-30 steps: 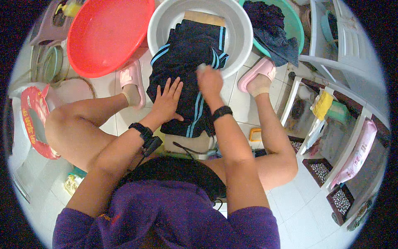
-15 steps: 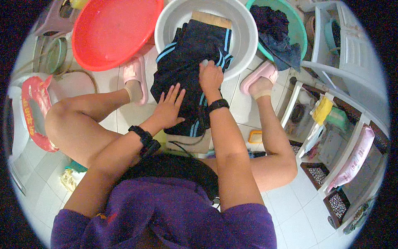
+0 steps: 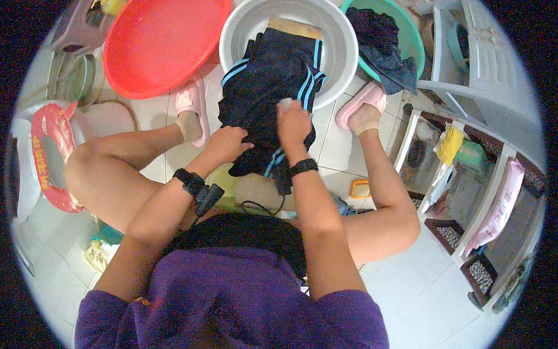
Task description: The person sits on the floor and hand-washes a pair of black shorts with light blue stripes in a white basin. They scrub the fabric with a bar of soap, rinse, and then use a brush to continue cleaning the garment.
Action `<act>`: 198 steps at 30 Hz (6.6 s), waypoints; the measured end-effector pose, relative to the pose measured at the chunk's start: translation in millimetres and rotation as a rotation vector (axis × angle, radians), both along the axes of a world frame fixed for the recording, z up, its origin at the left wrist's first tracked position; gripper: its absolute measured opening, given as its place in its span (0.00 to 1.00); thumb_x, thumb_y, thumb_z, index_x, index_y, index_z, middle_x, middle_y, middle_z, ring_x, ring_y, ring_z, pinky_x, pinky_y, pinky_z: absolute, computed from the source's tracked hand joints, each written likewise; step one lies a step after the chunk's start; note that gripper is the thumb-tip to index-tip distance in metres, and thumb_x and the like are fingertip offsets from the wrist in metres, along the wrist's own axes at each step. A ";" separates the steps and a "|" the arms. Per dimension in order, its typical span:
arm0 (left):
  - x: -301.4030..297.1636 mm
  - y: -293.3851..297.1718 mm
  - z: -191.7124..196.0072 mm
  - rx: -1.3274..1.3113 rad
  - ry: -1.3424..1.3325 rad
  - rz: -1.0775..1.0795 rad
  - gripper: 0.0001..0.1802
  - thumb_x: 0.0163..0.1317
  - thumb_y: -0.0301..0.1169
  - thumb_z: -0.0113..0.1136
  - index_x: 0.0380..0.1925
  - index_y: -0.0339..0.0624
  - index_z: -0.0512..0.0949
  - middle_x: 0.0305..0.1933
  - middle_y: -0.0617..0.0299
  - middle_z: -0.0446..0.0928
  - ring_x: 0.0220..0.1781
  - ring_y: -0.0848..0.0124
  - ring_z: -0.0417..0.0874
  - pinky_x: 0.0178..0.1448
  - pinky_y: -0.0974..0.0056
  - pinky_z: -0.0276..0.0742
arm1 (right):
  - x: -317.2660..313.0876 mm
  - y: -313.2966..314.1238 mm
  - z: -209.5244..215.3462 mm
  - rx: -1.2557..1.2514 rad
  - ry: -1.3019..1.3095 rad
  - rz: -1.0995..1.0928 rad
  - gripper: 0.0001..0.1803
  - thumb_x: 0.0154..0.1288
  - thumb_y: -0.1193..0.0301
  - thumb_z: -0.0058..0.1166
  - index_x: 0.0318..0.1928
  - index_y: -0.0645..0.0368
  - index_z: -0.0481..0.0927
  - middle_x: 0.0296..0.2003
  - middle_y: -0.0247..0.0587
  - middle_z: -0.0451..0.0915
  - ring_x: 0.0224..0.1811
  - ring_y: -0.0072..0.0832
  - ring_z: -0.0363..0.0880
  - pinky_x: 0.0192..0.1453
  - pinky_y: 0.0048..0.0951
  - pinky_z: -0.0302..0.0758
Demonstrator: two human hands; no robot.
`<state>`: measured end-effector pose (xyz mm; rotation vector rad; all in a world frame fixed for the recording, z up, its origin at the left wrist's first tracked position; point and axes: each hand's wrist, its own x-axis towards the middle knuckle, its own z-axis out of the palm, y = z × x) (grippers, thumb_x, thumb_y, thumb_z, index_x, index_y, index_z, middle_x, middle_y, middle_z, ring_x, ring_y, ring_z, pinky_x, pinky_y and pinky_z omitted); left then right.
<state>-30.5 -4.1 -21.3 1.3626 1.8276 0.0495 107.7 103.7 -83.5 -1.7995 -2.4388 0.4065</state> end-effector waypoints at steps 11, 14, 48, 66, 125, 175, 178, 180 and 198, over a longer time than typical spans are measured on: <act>-10.2 -15.5 -15.5 -0.085 -0.610 0.348 0.14 0.51 0.28 0.63 0.39 0.33 0.78 0.34 0.58 0.80 0.37 0.69 0.77 0.44 0.63 0.71 | -19.8 -54.7 27.9 -0.375 0.154 0.081 0.22 0.59 0.53 0.53 0.36 0.61 0.68 0.27 0.55 0.79 0.29 0.52 0.79 0.32 0.47 0.74; -18.4 -17.8 -8.2 -0.121 -0.732 0.422 0.10 0.57 0.27 0.60 0.38 0.35 0.78 0.34 0.66 0.78 0.39 0.75 0.75 0.43 0.68 0.70 | -8.2 -37.8 7.7 -0.119 0.055 -0.094 0.20 0.58 0.53 0.54 0.36 0.58 0.70 0.23 0.47 0.79 0.25 0.44 0.80 0.29 0.43 0.76; 14.1 47.0 66.2 0.745 -0.452 0.034 0.08 0.51 0.24 0.61 0.31 0.31 0.76 0.34 0.54 0.76 0.40 0.60 0.75 0.47 0.62 0.69 | 1.1 -0.1 72.0 -0.543 1.318 -0.235 0.14 0.58 0.77 0.41 0.45 0.62 0.73 0.41 0.36 0.77 0.45 0.24 0.74 0.53 0.27 0.68; 32.0 44.6 50.7 -0.246 -1.162 1.258 0.43 0.55 0.67 0.46 0.60 0.45 0.63 0.59 0.50 0.65 0.61 0.52 0.64 0.58 0.39 0.60 | -4.5 5.1 101.6 -0.690 1.430 -0.355 0.13 0.63 0.61 0.53 0.31 0.59 0.74 0.29 0.30 0.74 0.29 0.24 0.67 0.36 0.29 0.67; 52.0 1.2 -21.9 0.040 0.106 0.135 0.58 0.42 0.56 0.66 0.64 0.27 0.51 0.72 0.40 0.36 0.73 0.45 0.37 0.69 0.37 0.39 | -8.4 14.6 9.9 -0.165 0.133 0.879 0.24 0.51 0.46 0.55 0.28 0.57 0.74 0.27 0.43 0.76 0.31 0.41 0.76 0.34 0.39 0.69; 16.8 19.9 -34.4 0.294 0.145 0.373 0.36 0.55 0.48 0.59 0.54 0.31 0.64 0.56 0.41 0.65 0.59 0.47 0.66 0.63 0.43 0.57 | 26.4 98.1 -28.5 -0.155 0.270 -0.114 0.32 0.65 0.44 0.34 0.27 0.60 0.78 0.26 0.58 0.80 0.30 0.46 0.80 0.35 0.48 0.72; -17.0 35.7 -67.0 0.555 0.293 0.696 0.23 0.55 0.39 0.61 0.43 0.32 0.71 0.41 0.45 0.72 0.45 0.50 0.73 0.52 0.55 0.69 | 60.5 90.6 -3.6 -0.777 0.948 -0.797 0.30 0.66 0.43 0.33 0.25 0.56 0.72 0.16 0.42 0.70 0.22 0.35 0.72 0.33 0.39 0.70; -34.0 39.3 -81.2 0.504 0.280 0.629 0.20 0.56 0.38 0.60 0.42 0.34 0.71 0.36 0.43 0.73 0.42 0.48 0.74 0.49 0.54 0.70 | 78.9 78.9 14.2 -1.061 1.262 -1.065 0.27 0.66 0.44 0.35 0.26 0.53 0.70 0.15 0.35 0.65 0.20 0.30 0.67 0.32 0.34 0.69; 0.8 22.7 25.6 0.564 -0.330 0.618 0.08 0.61 0.29 0.52 0.34 0.34 0.72 0.27 0.49 0.71 0.30 0.58 0.73 0.39 0.61 0.69 | -32.4 -2.6 10.2 -0.292 0.114 -0.062 0.21 0.59 0.56 0.55 0.40 0.57 0.64 0.29 0.54 0.80 0.30 0.52 0.80 0.34 0.50 0.75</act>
